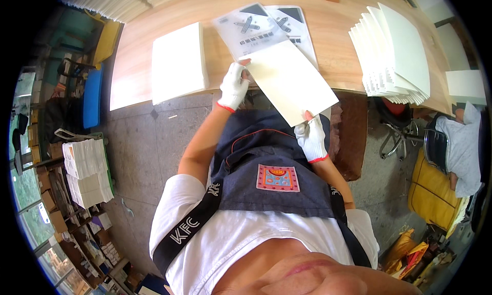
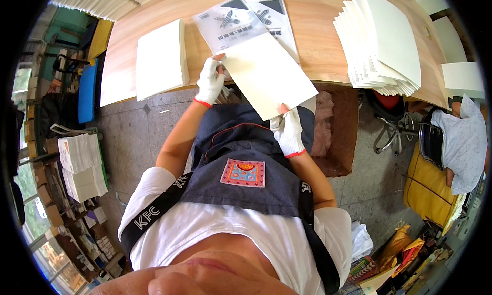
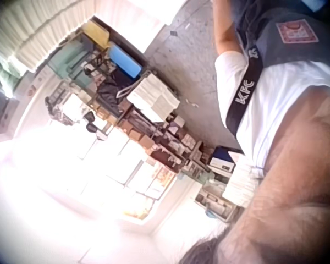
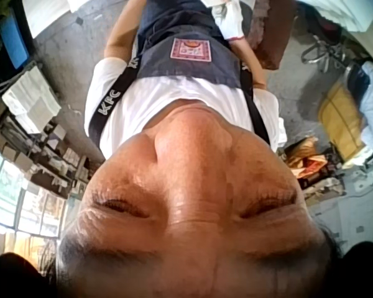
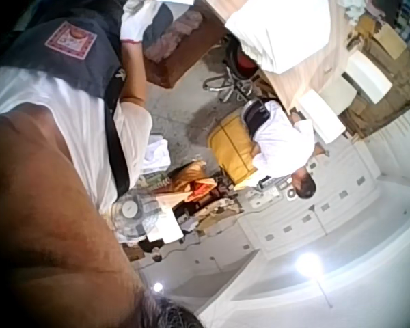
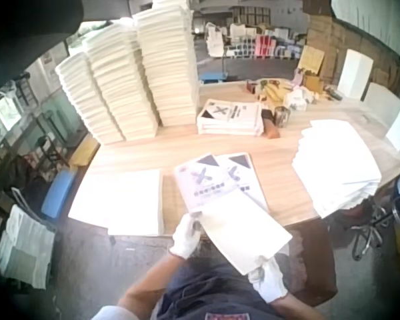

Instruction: The person repeatedly picks up a white book and a plastic cover, inserts the book into the cover, and places the finished item on a stack. The process is repeated continuously with items from a pile on the table.

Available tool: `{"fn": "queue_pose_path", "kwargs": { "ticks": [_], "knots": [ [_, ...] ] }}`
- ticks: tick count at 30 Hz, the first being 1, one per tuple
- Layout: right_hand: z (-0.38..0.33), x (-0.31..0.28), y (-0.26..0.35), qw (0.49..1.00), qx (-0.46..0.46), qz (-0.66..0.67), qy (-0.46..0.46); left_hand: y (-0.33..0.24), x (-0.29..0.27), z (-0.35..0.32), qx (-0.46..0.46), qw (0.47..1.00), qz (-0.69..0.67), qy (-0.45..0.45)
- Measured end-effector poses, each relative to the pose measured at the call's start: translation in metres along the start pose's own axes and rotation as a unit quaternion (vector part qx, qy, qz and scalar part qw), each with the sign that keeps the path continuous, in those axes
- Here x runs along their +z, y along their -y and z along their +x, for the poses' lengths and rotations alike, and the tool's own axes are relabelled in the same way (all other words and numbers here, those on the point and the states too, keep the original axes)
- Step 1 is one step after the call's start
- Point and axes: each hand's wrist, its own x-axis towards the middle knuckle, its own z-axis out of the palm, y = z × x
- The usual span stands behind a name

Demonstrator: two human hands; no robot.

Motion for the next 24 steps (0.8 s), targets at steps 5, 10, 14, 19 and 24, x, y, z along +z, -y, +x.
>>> {"fn": "queue_pose_path", "kwargs": {
  "ticks": [5,10,14,19,24],
  "knots": [
    [-0.028,0.012,0.007,0.996,0.018,-0.027,0.082,-0.013,0.066,-0.026,-0.185,0.842,-0.441,-0.251],
    [-0.041,0.000,0.006,0.990,0.023,-0.082,0.113,0.004,0.112,-0.055,-0.429,0.590,-0.684,0.012],
    [-0.032,-0.021,-0.010,0.987,0.083,-0.130,0.030,0.007,0.127,-0.102,-0.412,0.669,-0.613,0.086],
    [0.001,-0.013,-0.039,0.989,0.112,-0.092,0.021,0.016,0.111,-0.140,-0.214,0.919,-0.254,0.213],
    [0.090,0.019,-0.058,0.992,0.059,0.089,0.065,-0.023,0.093,-0.104,-0.458,0.794,-0.389,0.092]
  ]
}}
